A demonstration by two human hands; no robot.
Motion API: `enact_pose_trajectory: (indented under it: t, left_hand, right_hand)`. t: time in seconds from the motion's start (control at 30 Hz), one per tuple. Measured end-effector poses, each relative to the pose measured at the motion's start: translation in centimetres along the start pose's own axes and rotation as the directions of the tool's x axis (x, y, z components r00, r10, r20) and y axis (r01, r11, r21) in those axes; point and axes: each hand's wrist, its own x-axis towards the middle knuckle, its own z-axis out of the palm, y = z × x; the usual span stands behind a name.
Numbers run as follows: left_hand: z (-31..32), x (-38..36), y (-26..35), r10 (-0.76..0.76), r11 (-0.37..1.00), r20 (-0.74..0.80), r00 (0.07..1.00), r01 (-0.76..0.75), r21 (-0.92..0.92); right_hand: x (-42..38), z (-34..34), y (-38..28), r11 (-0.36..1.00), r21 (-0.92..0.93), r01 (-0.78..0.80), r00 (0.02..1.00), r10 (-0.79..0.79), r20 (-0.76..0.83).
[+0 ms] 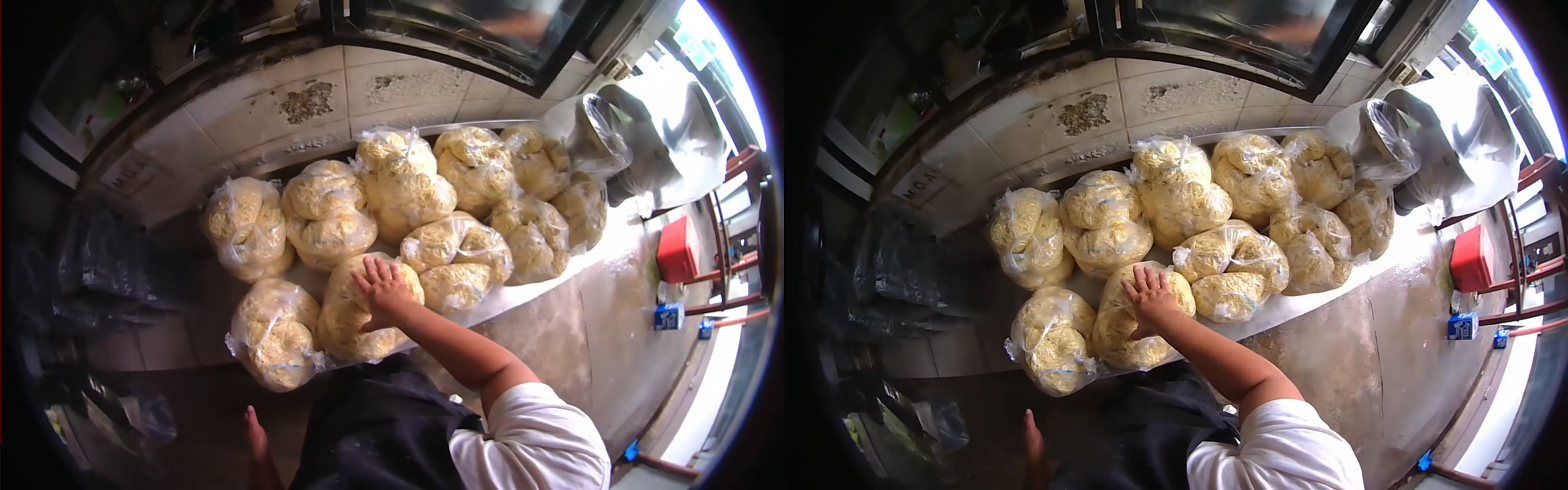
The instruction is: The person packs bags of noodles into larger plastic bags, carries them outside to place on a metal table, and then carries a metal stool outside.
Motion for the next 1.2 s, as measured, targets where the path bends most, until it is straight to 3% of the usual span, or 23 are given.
enact_pose_trajectory:
  t: [0.07,0.33,0.43,0.53,0.57,0.63,0.8,0.9,1.0,1.1,1.2]
  left_hand:
    - [-0.3,0.0,-0.1,0.044,0.999,0.015,0.999,-0.044,0.007]
    - [-2.2,2.5,-7.5,0.064,0.998,-0.036,0.997,-0.065,-0.009]
    - [-1.7,2.7,-10.2,0.015,1.000,-0.105,0.994,-0.015,0.006]
    - [-0.4,1.3,-9.7,-0.061,0.998,-0.049,0.997,0.062,0.029]
    - [0.2,0.6,-9.5,-0.083,0.996,-0.015,0.996,0.084,0.037]
    - [1.5,-0.5,-8.8,-0.113,0.992,0.068,0.991,0.110,0.055]
    - [3.2,-1.4,-6.6,-0.093,0.993,0.294,0.951,0.067,0.099]
    - [3.8,-0.4,-4.5,-0.069,0.994,0.345,0.936,0.034,0.108]
    - [5.7,0.7,-2.2,-0.205,0.977,0.281,0.937,0.179,0.118]
    - [6.5,1.6,-0.1,-0.185,0.972,0.340,0.922,0.120,0.202]
    - [6.9,3.0,-2.2,-0.260,0.950,0.282,0.924,0.191,0.249]
  right_hand:
    - [0.3,-0.4,0.4,1.000,0.014,0.002,0.999,-0.003,0.042]
    - [4.6,-5.6,6.8,0.969,0.056,-0.240,0.919,0.245,-0.310]
    - [6.4,-7.5,11.3,0.874,0.245,-0.419,0.854,0.471,-0.220]
    - [3.7,-9.1,12.9,0.917,0.255,-0.306,0.873,0.377,-0.308]
    - [1.9,-8.9,12.5,0.930,0.193,-0.313,0.825,0.367,-0.430]
    - [-1.8,-7.1,12.2,0.933,0.129,-0.335,0.796,0.354,-0.490]
    - [-7.7,1.6,12.0,0.881,0.162,-0.444,0.866,0.469,-0.175]
    - [-8.0,4.0,12.0,0.881,0.185,-0.436,0.855,0.470,-0.220]
    - [-7.7,4.3,12.1,0.889,0.172,-0.425,0.846,0.457,-0.275]
    - [-7.7,4.8,11.9,0.876,0.177,-0.448,0.836,0.481,-0.263]
    - [-7.5,4.6,11.2,0.864,0.123,-0.489,0.824,0.503,-0.259]
